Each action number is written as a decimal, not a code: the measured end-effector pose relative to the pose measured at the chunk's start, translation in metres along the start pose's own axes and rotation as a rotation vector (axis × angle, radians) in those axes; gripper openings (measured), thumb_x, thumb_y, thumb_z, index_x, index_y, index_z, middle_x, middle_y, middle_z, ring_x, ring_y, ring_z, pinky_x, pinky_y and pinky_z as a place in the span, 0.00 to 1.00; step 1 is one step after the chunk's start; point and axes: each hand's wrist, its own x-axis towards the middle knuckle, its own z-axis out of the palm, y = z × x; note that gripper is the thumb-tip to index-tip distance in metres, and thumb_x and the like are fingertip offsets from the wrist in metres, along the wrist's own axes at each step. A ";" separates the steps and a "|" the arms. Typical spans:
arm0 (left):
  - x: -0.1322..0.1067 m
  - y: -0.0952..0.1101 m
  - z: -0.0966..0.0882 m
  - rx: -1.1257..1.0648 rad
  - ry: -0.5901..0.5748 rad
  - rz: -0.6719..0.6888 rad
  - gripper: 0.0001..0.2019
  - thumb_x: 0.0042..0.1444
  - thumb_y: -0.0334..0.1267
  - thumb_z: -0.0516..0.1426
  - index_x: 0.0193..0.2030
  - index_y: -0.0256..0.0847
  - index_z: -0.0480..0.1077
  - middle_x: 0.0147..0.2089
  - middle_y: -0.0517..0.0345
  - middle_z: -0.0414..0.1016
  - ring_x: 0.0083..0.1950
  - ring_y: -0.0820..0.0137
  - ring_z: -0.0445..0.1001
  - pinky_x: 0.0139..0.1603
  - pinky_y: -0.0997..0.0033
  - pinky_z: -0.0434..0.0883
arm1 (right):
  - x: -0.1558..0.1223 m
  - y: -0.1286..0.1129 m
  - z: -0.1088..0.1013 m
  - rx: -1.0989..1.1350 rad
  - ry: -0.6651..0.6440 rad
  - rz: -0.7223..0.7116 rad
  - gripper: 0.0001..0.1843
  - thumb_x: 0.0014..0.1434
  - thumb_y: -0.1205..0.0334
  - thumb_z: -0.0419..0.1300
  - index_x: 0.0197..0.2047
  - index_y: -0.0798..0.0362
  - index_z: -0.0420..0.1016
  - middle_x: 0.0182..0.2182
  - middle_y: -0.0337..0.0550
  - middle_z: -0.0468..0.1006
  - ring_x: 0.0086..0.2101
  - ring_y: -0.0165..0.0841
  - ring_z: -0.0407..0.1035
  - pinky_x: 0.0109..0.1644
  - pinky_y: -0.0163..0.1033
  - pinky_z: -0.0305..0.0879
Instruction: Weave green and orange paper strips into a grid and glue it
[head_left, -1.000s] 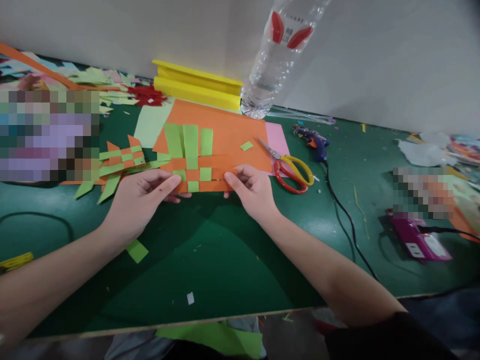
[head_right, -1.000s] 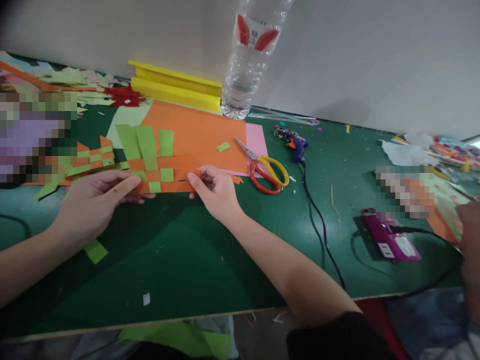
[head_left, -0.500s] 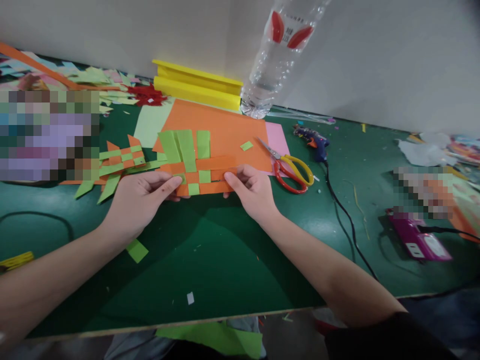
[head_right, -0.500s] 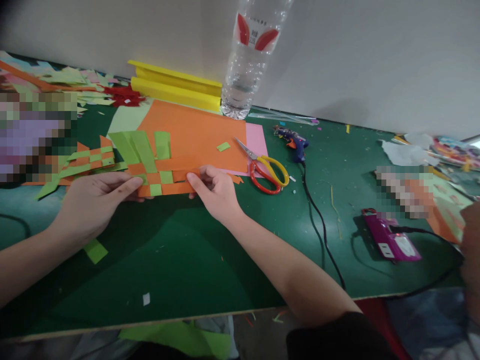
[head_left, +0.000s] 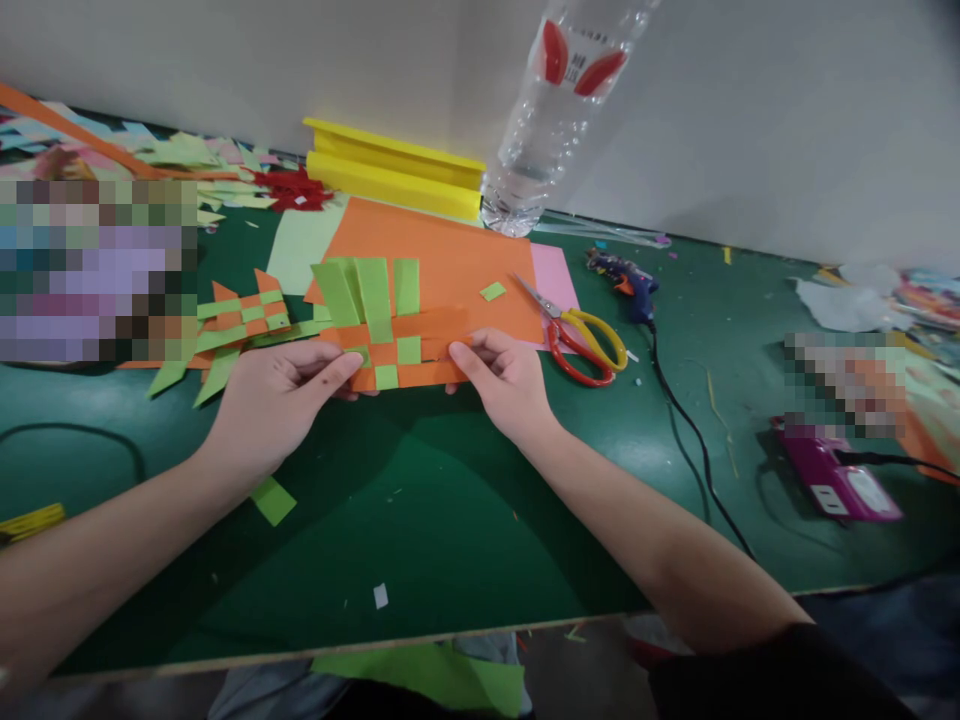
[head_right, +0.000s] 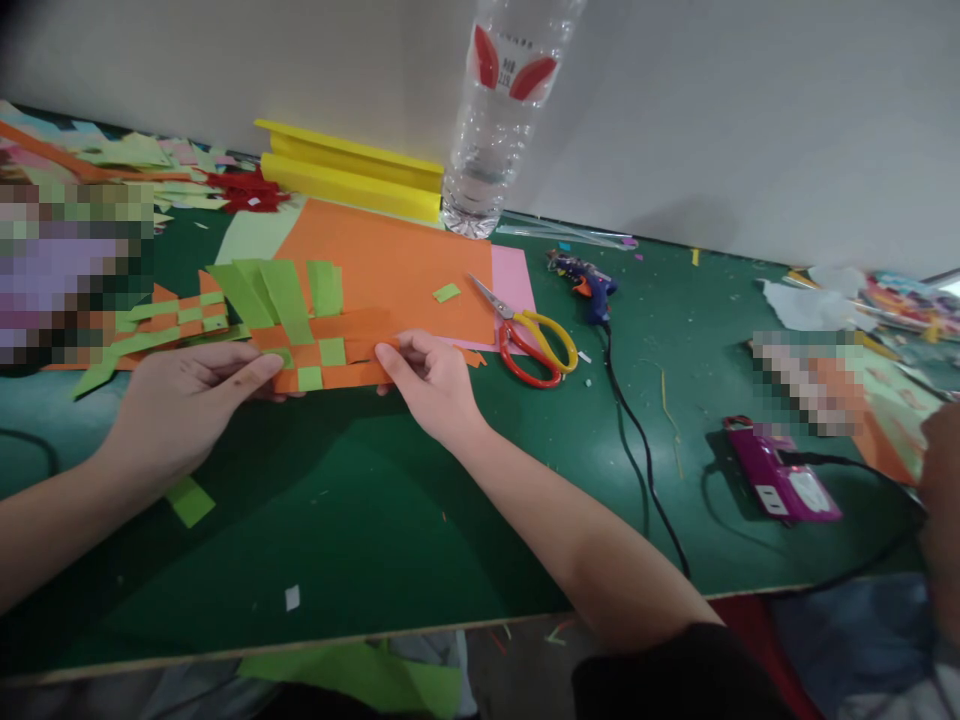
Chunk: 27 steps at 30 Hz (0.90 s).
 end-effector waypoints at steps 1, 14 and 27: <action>0.000 0.001 -0.001 0.027 0.005 0.019 0.13 0.55 0.45 0.59 0.24 0.43 0.76 0.22 0.65 0.76 0.25 0.76 0.73 0.29 0.80 0.69 | 0.000 0.000 0.000 -0.001 -0.002 0.004 0.18 0.56 0.46 0.62 0.32 0.53 0.72 0.27 0.38 0.77 0.22 0.25 0.71 0.29 0.35 0.69; -0.004 0.005 0.002 -0.060 0.001 0.054 0.12 0.54 0.43 0.59 0.23 0.42 0.74 0.21 0.66 0.75 0.23 0.78 0.72 0.29 0.83 0.70 | 0.000 0.007 -0.001 -0.012 -0.040 0.001 0.19 0.52 0.45 0.67 0.36 0.51 0.75 0.29 0.40 0.79 0.31 0.32 0.74 0.34 0.39 0.72; 0.000 0.003 0.005 -0.194 -0.110 -0.100 0.11 0.49 0.45 0.64 0.25 0.42 0.70 0.24 0.61 0.79 0.28 0.69 0.81 0.30 0.77 0.75 | -0.001 0.005 0.000 0.038 -0.052 -0.021 0.12 0.54 0.52 0.67 0.33 0.52 0.74 0.27 0.37 0.80 0.26 0.29 0.76 0.33 0.37 0.72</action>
